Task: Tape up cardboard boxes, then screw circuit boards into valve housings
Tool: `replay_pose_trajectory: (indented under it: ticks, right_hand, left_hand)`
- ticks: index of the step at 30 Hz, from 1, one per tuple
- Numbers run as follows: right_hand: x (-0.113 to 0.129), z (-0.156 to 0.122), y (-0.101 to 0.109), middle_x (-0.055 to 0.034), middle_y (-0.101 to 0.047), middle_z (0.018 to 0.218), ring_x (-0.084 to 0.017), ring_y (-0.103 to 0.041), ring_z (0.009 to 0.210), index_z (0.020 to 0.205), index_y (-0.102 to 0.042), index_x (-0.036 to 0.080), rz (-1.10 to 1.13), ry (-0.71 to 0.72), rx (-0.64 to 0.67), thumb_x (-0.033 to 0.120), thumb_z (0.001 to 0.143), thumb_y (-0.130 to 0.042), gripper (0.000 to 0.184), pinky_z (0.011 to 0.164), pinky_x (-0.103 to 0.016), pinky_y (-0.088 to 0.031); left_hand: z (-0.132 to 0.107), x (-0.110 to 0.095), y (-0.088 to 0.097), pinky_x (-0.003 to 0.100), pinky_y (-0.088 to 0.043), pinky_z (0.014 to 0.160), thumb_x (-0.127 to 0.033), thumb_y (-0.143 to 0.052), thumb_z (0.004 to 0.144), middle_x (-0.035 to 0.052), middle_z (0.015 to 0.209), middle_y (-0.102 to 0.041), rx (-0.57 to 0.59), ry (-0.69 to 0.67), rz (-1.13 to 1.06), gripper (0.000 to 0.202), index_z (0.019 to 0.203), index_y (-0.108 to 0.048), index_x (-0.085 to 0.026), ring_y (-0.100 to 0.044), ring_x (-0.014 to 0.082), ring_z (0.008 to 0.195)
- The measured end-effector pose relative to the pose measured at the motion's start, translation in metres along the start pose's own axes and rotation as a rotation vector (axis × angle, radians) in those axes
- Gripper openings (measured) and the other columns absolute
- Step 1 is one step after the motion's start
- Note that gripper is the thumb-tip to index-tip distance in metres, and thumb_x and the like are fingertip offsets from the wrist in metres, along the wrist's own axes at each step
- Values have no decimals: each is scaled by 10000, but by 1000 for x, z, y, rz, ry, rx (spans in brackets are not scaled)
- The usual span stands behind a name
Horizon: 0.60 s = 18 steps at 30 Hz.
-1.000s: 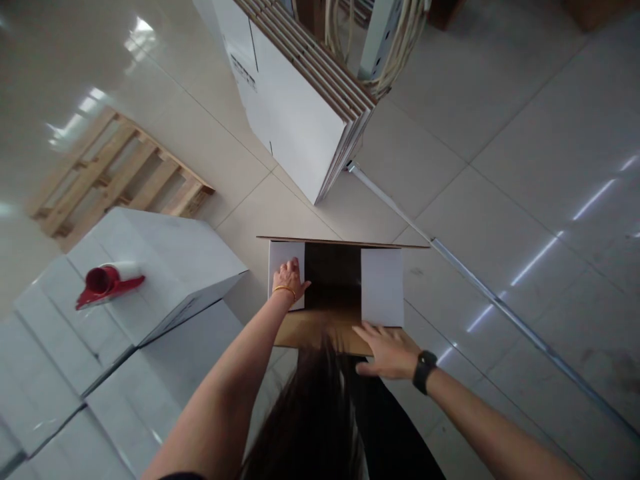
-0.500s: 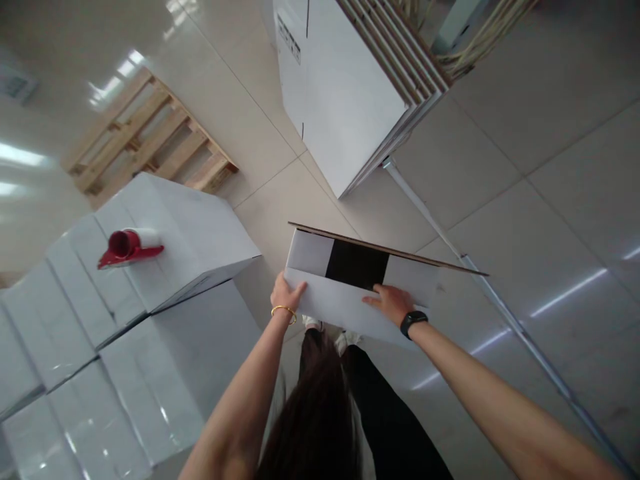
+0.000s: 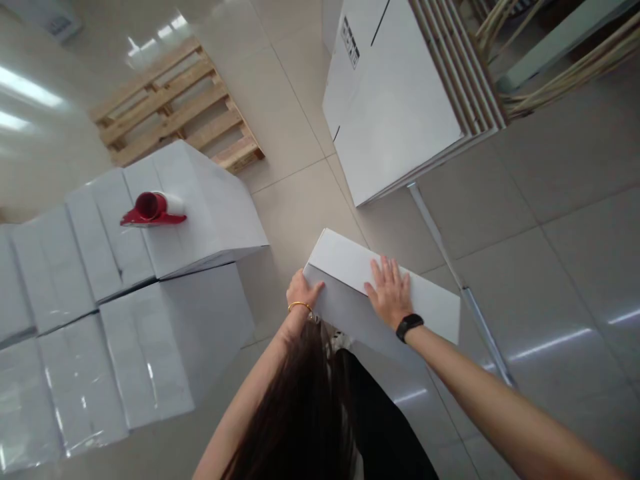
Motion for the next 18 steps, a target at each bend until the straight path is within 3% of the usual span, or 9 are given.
replay_pose_trajectory:
  ticks: [2, 6, 9, 12, 15, 17, 18]
  right_hand:
    - [8, -10, -25, -147, -145, 1474, -356, -70, 1337, 1398, -249, 160, -130, -41, -127, 441, 891, -357, 589, 1009, -644, -122]
    - [10, 2, -48, -156, -147, 1471, -356, -46, 1337, 1397, -247, 160, -199, -63, -204, 466, 859, -419, 643, 1016, -638, -85]
    - [6, 7, -52, -171, -156, 1465, -362, -64, 1332, 1398, -239, 152, -185, -40, -209, 445, 859, -425, 641, 1008, -644, -99]
    - [13, 4, -39, -190, -194, 1446, -375, -110, 1320, 1386, -256, 143, -100, -17, -242, 406, 858, -441, 618, 982, -665, -138]
    - [59, 20, -9, -217, -306, 1381, -371, -233, 1280, 1331, -329, 108, 118, 67, -419, 394, 838, -490, 592, 971, -644, -213]
    - [125, 48, 13, -186, -457, 1259, -322, -388, 1188, 1235, -432, 125, 322, 228, -486, 314, 823, -538, 465, 972, -571, -294]
    - [169, 66, 22, -145, -536, 1160, -276, -467, 1107, 1161, -486, 149, 424, 360, -445, 239, 824, -540, 353, 955, -512, -351]
  left_hand:
    - [4, 1, 2, 339, -420, 853, -465, -613, 705, 116, 1189, -538, 0, 18, -2, 568, 1176, -448, -194, -518, 261, 1077]
    - [25, -1, 6, 348, -418, 868, -558, -502, 766, 99, 1174, -563, 9, 0, -28, 555, 1201, -456, -216, -525, 257, 1076]
    - [36, -5, 6, 356, -421, 883, -549, -431, 814, 46, 1252, -527, 0, 5, -78, 537, 1282, -386, -289, -518, 245, 1097]
    - [34, -4, 7, 373, -426, 908, -528, -461, 808, 26, 1281, -509, 5, 19, -166, 541, 1295, -384, -307, -511, 250, 1113]
    - [33, 1, 10, 357, -367, 1005, -502, -509, 794, 44, 1321, -468, 37, -18, -268, 590, 1317, -370, -268, -438, 238, 1197]
    - [40, 6, 14, 337, -355, 1021, -477, -489, 819, 68, 1336, -442, 86, -29, -316, 576, 1331, -356, -250, -408, 234, 1222]
    - [46, 10, 17, 338, -362, 1013, -459, -469, 838, 83, 1329, -442, 116, -27, -333, 540, 1324, -369, -245, -417, 234, 1212]
Point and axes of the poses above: each hand's wrist, its own z-axis towards the middle knuckle, its own y-axis out of the back of the hand, x = y × z, the point moved 3 cm from there along z, towards the middle knuckle
